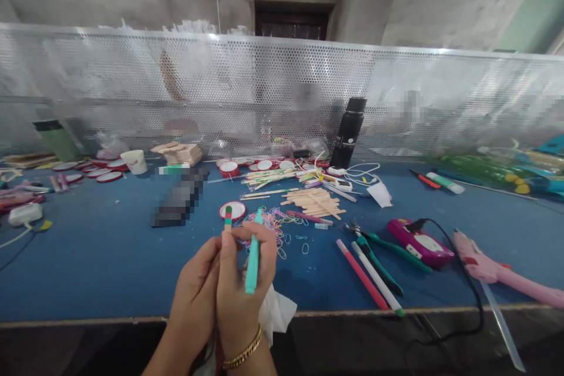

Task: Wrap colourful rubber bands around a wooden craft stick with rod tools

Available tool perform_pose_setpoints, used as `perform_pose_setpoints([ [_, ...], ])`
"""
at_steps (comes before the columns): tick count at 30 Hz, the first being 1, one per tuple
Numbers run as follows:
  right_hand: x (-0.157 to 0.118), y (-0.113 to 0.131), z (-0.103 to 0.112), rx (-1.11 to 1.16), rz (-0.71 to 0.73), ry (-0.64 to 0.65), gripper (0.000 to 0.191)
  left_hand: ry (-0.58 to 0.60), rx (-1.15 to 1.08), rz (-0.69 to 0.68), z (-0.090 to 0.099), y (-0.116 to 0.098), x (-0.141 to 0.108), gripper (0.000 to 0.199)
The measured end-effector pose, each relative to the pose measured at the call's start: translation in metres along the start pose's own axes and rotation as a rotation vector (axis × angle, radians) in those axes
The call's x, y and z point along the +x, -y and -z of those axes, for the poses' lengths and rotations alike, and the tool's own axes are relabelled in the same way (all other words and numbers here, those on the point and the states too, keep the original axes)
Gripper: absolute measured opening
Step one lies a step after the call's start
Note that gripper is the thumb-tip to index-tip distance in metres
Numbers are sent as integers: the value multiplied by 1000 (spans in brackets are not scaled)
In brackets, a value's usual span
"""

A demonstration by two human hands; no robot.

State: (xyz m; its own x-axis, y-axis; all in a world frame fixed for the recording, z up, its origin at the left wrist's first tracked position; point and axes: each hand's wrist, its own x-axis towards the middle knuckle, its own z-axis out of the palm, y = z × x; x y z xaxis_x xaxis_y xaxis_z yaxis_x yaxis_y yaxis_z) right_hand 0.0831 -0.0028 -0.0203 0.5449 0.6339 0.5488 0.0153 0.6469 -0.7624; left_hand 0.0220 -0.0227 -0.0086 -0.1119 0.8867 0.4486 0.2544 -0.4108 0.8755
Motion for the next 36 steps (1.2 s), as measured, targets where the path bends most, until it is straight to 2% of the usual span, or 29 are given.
perform_pose_setpoints([
  [6,0,-2,1,29,-18,42,22,13,-26,28,1,2,-1,35],
  [15,6,5,-1,18,71,54,13,-21,4,34,3,3,4,36],
  [20,9,1,-4,92,27,53,17,-35,66,57,4,6,7,34],
  [24,8,-3,-10,160,-13,-24,16,-54,1,100,5,7,11,37],
  [27,10,2,-9,209,-34,-4,19,-97,-29,72,5,12,15,32],
  [30,28,14,14,162,-51,27,19,-52,-53,57,5,16,19,27],
  [32,53,20,42,14,70,105,16,-34,-21,39,3,15,21,26],
  [34,86,21,76,-317,250,230,10,-32,29,29,2,12,22,27],
  [36,119,15,107,-728,324,346,12,-34,46,32,0,9,22,23],
])
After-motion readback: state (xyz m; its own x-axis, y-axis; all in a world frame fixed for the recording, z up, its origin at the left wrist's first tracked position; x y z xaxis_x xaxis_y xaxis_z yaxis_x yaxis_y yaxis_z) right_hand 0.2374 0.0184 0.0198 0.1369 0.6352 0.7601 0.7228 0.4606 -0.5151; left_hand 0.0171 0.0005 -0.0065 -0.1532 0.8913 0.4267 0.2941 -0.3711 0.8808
